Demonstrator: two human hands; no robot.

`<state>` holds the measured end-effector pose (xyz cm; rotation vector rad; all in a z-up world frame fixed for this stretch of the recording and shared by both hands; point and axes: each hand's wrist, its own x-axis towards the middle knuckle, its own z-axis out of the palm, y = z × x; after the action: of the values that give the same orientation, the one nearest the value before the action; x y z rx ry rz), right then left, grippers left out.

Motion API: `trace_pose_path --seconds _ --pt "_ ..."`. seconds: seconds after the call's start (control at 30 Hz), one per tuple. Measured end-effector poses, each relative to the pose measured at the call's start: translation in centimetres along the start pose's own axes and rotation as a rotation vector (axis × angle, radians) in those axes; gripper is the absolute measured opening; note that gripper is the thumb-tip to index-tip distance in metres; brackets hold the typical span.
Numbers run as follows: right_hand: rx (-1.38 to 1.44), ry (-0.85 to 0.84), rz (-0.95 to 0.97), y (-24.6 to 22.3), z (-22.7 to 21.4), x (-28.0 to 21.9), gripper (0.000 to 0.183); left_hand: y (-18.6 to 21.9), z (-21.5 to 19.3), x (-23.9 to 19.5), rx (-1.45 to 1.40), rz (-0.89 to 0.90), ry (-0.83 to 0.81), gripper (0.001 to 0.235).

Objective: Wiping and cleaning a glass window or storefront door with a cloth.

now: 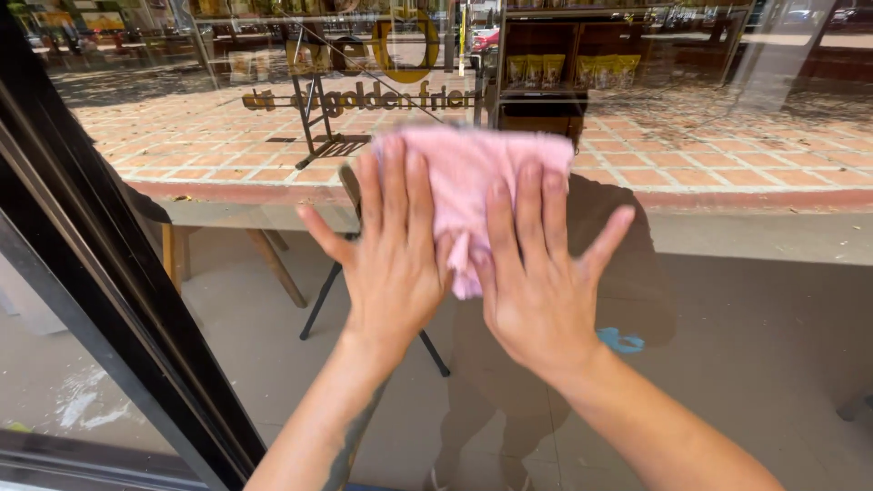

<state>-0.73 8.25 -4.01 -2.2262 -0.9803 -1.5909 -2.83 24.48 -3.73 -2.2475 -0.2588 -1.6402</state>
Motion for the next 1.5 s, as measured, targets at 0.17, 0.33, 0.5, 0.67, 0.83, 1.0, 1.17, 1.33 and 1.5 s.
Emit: trace_pose_path --seconds 0.17,0.33,0.5,0.67,0.83,1.0,1.17,1.33,1.5 --pt "-0.068 -0.026 0.038 0.4 2.3 -5.4 0.071 2.0 1.5 -4.8 -0.126 0.114 0.031 0.08" --pt "-0.095 0.041 0.094 -1.0 2.0 -1.0 0.068 -0.6 1.0 -0.7 -0.204 0.181 0.142 0.074" --pt "-0.146 0.106 0.125 -3.2 2.0 4.7 0.066 -4.4 1.1 3.5 -0.158 0.112 0.193 0.076" --pt "-0.121 0.018 0.147 -6.5 3.9 4.5 0.063 -7.8 1.8 1.4 -0.125 0.067 0.12 0.082" --pt "-0.107 -0.002 0.069 -8.0 5.2 0.0 0.067 -8.3 3.0 -3.4 -0.174 0.08 0.018 0.084" --pt "-0.12 -0.042 0.072 -6.0 4.5 -0.9 0.072 -6.4 2.5 -2.6 -0.29 0.154 0.102 0.077" --pt "-0.148 0.013 0.074 -5.7 2.7 4.6 0.064 -7.8 1.2 2.5 -0.285 0.159 0.108 0.076" --pt "-0.107 0.022 0.085 -8.1 3.0 8.6 0.063 -11.0 1.7 3.6 -0.259 0.082 0.098 0.078" --pt "-0.067 0.015 -0.025 -10.6 4.7 6.8 0.066 -13.1 2.7 -0.2 -0.167 0.031 0.043 0.081"
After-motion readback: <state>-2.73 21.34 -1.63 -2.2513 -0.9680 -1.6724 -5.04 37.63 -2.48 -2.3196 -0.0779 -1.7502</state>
